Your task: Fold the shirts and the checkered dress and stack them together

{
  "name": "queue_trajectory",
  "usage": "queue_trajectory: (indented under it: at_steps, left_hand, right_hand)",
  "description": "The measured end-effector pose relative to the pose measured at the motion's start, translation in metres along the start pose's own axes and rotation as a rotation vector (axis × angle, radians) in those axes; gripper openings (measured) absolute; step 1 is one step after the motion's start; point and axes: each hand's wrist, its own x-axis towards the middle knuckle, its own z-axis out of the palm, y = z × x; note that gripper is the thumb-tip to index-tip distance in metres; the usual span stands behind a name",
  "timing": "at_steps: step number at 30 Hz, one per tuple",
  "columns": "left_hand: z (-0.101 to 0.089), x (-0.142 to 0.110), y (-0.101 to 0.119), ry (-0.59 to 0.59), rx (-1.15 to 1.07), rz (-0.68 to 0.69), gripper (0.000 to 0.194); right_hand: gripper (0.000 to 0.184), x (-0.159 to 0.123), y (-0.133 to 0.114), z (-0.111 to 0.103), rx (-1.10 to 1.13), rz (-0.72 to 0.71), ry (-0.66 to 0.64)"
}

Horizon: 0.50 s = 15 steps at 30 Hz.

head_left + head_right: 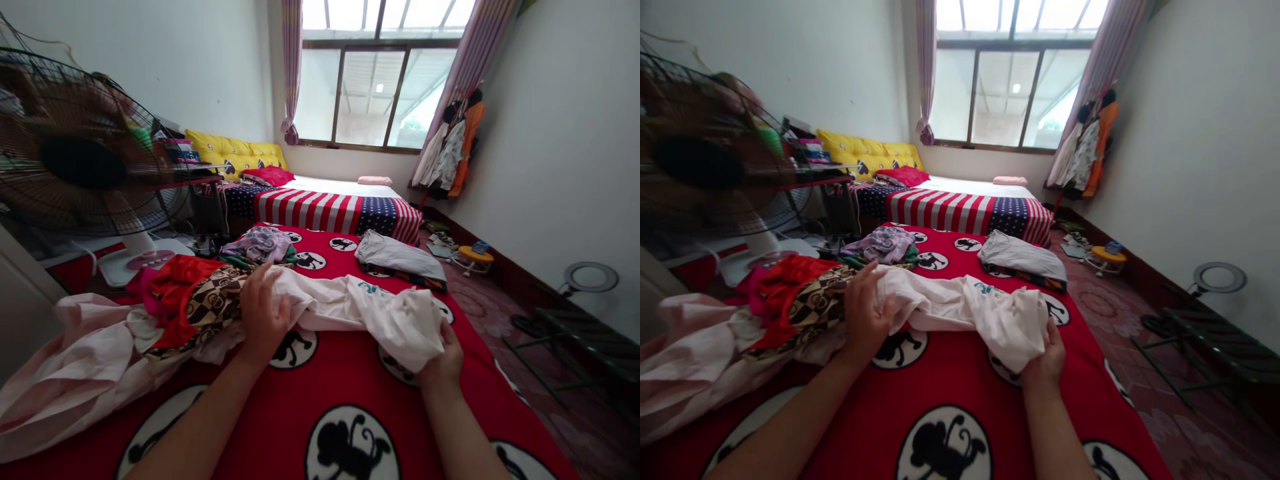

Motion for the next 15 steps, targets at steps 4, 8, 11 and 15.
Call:
queue_trajectory:
  at_steps: [4,8,11,15]
  left_hand:
    - [0.006,-0.018,0.027,-0.303,-0.004,0.337,0.033]
    - [0.016,-0.033,0.038,-0.469,-0.080,0.361,0.037]
    - [0.018,-0.038,0.042,-0.567,-0.077,0.374,0.044]
    - [0.020,-0.042,0.043,-0.638,-0.080,0.406,0.067]
  right_hand:
    - [0.039,-0.009,0.004,0.020,0.033,0.062,0.085]
    - [0.045,-0.016,0.012,0.030,-0.033,0.070,0.059]
    - [0.048,-0.024,0.020,0.039,-0.016,0.075,0.029]
    - [0.051,-0.043,0.029,0.057,-0.013,0.106,-0.141]
